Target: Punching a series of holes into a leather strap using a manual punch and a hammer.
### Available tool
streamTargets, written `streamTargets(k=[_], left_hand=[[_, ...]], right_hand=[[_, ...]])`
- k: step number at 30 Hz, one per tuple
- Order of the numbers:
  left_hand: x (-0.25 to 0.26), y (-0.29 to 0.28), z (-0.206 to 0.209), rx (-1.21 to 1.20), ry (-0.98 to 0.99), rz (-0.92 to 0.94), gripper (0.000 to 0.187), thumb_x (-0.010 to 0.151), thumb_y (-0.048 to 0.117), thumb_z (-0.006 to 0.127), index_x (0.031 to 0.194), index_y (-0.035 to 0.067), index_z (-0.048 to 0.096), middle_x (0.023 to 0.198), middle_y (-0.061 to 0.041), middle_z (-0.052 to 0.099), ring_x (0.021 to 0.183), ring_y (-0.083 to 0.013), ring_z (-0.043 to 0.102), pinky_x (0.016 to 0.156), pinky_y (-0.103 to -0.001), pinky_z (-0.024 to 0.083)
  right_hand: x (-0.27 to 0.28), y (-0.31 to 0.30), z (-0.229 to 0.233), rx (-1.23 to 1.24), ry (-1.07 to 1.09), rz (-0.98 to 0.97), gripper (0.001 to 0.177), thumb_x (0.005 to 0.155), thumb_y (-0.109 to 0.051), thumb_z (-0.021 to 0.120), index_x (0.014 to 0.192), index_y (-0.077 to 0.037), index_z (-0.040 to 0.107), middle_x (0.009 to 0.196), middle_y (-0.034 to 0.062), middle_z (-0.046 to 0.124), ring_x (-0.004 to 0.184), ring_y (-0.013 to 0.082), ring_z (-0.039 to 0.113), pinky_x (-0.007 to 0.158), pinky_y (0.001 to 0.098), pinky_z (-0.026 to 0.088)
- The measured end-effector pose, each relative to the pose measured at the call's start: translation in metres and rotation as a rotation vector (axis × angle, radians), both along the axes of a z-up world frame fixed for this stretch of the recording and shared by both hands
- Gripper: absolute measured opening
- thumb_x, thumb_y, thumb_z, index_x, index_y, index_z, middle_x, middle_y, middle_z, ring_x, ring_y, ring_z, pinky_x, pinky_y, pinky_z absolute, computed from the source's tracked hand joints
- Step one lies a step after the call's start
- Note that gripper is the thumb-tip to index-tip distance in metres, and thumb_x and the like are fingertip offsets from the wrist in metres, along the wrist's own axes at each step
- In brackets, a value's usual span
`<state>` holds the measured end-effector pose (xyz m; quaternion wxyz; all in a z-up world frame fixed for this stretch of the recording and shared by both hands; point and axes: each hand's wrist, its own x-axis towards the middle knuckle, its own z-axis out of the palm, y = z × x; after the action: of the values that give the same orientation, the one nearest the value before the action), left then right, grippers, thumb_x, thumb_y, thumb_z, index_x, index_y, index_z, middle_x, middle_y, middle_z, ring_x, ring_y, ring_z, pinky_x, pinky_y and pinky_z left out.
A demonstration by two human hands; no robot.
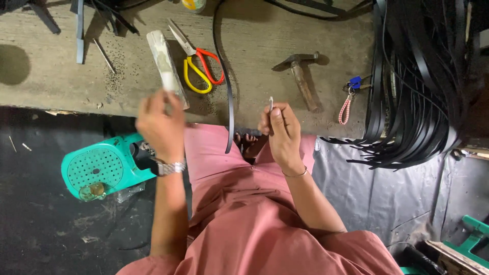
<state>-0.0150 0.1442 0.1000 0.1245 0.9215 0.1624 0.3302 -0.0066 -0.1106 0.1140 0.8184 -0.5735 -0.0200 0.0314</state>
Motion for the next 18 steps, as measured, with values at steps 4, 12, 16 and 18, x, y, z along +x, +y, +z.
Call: streamTargets(k=[4, 12, 16, 18], left_hand=[[0.004, 0.049, -0.038, 0.070, 0.041, 0.107, 0.009, 0.087, 0.014, 0.084, 0.093, 0.014, 0.078, 0.075, 0.003, 0.059, 0.072, -0.0180, 0.067, 0.062, -0.029, 0.056], [0.001, 0.049, -0.044, -0.045, 0.055, 0.051, 0.022, 0.095, 0.013, 0.084, 0.114, 0.008, 0.075, 0.089, -0.007, 0.064, 0.081, -0.0254, 0.069, 0.065, -0.038, 0.060], [-0.009, 0.031, -0.027, -0.051, -0.049, 0.065, 0.017, 0.105, 0.011, 0.071, 0.121, 0.007, 0.070, 0.097, -0.007, 0.062, 0.088, -0.0235, 0.068, 0.071, -0.037, 0.061], [-0.018, 0.007, -0.004, -0.032, -0.215, -0.067, 0.020, 0.103, 0.004, 0.066, 0.084, 0.010, 0.067, 0.073, -0.006, 0.049, 0.064, -0.0297, 0.054, 0.065, -0.035, 0.050]], right_hand=[[-0.004, 0.007, -0.004, 0.082, 0.004, 0.044, 0.022, 0.111, -0.019, 0.044, 0.109, 0.000, 0.054, 0.078, 0.0075, 0.045, 0.067, 0.0143, 0.039, 0.062, 0.0274, 0.040], [-0.004, 0.017, -0.003, 0.131, -0.029, 0.091, 0.016, 0.110, -0.011, 0.045, 0.114, 0.004, 0.051, 0.084, 0.0092, 0.045, 0.072, 0.0130, 0.036, 0.067, 0.0281, 0.038], [-0.005, 0.019, -0.004, 0.149, -0.007, 0.085, 0.016, 0.110, -0.012, 0.046, 0.114, 0.003, 0.051, 0.084, 0.0087, 0.045, 0.072, 0.0134, 0.037, 0.067, 0.0288, 0.038], [-0.005, 0.017, -0.012, 0.135, 0.005, 0.132, 0.015, 0.110, -0.010, 0.047, 0.119, 0.002, 0.050, 0.086, 0.0090, 0.047, 0.073, 0.0127, 0.041, 0.067, 0.0274, 0.040]])
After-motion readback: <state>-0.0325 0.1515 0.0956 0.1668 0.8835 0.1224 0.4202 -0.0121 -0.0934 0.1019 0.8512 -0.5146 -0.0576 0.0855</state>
